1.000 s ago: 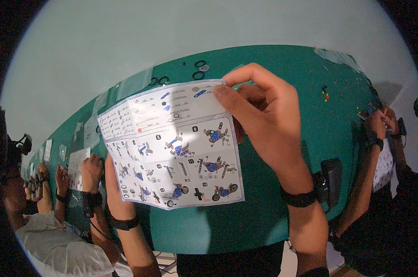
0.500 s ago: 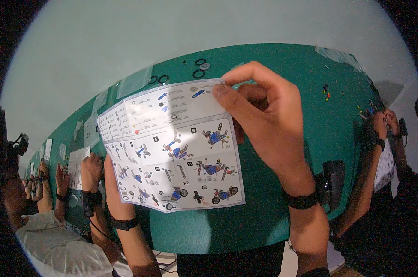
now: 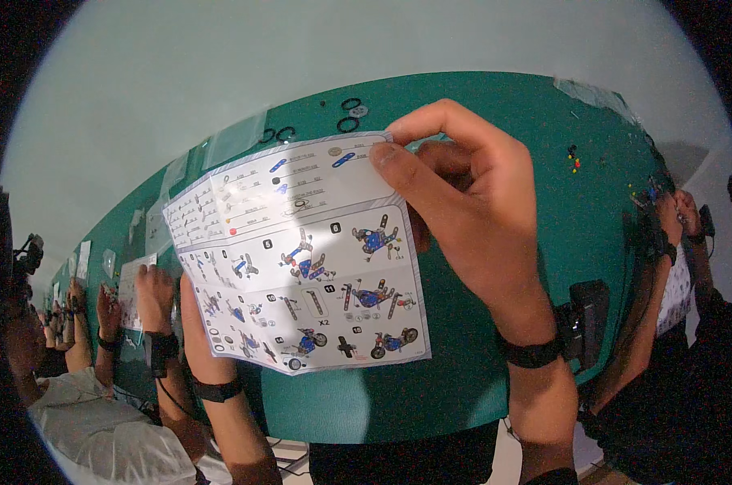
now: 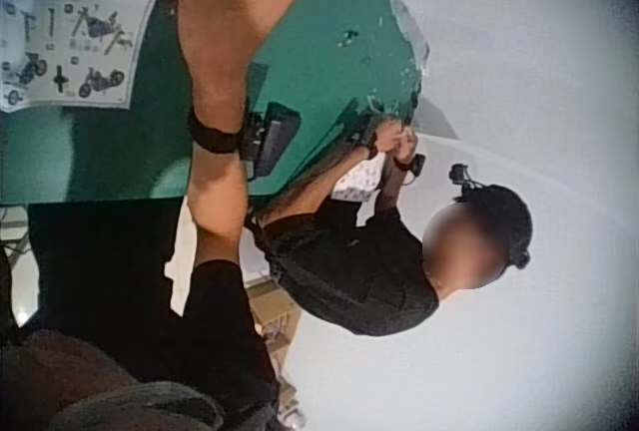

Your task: The person reads an instruction manual, picks up a blue part, and attaches a metal strip to it. They then set the manual down to select a screw from the table before picking the manual back up to read it again.

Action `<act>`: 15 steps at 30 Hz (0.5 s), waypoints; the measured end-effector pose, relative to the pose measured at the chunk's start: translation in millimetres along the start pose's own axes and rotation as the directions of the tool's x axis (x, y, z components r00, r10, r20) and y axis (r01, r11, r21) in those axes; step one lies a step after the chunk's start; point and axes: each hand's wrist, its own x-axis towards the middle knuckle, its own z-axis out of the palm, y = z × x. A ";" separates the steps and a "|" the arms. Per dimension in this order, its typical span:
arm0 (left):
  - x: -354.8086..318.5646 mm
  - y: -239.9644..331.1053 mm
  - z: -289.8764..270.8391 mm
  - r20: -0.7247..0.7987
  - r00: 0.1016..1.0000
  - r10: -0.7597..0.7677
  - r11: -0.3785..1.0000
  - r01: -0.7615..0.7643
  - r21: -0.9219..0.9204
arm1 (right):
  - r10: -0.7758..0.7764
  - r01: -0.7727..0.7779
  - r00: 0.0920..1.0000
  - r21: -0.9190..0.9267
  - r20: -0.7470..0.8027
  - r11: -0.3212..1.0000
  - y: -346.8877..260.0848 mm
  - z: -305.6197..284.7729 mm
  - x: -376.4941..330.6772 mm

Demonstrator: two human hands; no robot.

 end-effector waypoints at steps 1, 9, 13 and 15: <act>-1.6 -0.3 -0.2 -0.070 0.992 0.108 0.937 -0.078 0.341 | -0.002 0.002 1.000 -0.004 0.000 1.000 0.3 0.0 -0.1; 9.5 -2.1 -10.2 0.033 0.996 -0.084 0.961 0.089 -0.262 | -0.005 0.005 1.000 0.005 0.007 1.000 1.9 0.1 1.1; 18.1 0.6 -10.3 -0.142 0.940 -0.311 0.903 0.246 -0.353 | -0.004 0.004 1.000 -0.003 0.008 1.000 2.5 -0.9 1.4; 19.6 1.8 -12.1 -0.139 0.932 -0.336 0.892 0.267 -0.365 | -0.006 0.006 1.000 -0.021 0.015 1.000 1.9 -1.2 1.4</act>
